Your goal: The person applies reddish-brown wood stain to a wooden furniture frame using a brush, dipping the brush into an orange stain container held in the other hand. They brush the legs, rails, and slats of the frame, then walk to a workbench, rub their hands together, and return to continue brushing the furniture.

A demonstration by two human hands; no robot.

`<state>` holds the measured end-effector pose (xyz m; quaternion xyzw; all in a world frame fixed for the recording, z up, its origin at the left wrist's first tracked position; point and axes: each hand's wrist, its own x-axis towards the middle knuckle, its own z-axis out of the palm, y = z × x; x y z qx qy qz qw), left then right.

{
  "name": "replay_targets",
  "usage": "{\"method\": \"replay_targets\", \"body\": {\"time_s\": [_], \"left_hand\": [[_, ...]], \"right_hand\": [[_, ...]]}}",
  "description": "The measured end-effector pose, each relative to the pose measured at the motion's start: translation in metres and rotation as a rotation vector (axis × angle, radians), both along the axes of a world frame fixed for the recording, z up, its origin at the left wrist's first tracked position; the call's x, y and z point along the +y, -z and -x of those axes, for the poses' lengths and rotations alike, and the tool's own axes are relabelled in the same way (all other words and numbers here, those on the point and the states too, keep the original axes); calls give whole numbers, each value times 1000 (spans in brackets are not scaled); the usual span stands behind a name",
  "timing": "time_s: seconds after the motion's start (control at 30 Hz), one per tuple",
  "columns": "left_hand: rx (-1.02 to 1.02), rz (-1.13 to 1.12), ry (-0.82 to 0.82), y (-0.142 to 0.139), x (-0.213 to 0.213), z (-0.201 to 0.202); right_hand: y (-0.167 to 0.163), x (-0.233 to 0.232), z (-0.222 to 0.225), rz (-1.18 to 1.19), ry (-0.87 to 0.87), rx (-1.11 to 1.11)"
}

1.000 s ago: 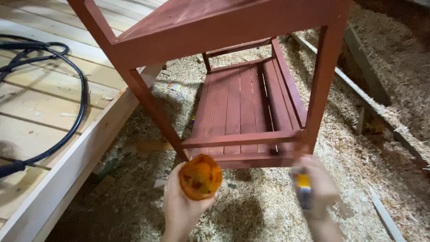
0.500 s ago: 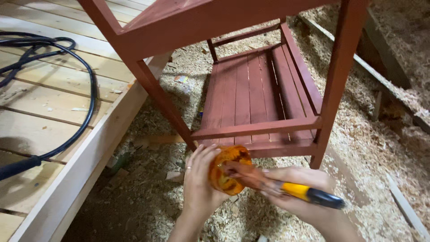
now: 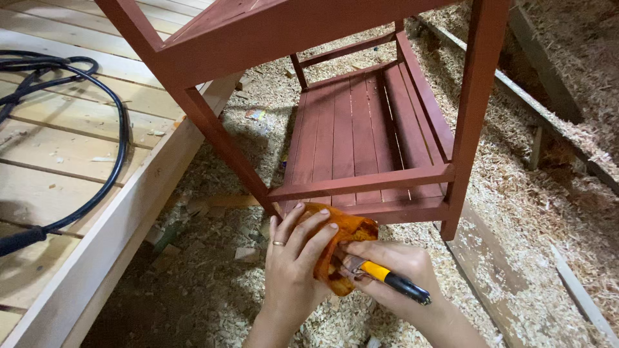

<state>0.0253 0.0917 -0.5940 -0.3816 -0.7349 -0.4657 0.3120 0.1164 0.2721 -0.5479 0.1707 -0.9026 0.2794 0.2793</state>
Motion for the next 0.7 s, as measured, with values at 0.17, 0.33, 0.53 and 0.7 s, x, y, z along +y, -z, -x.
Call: {"method": "replay_targets", "body": {"time_s": [0.17,0.33,0.53,0.7], "left_hand": [[-228,14,-156,4,9,15],[-419,40,-236,8,-7,23],[-463,-11,-214,5,-20,21],[-458,-68,-238,8,-29,25]], "right_hand": [[-8,8,4,221,61,65],[-34,53,3,-135,298,273],[0,69,39,-550,635,276],[33,45,72,-518,362,292]]}}
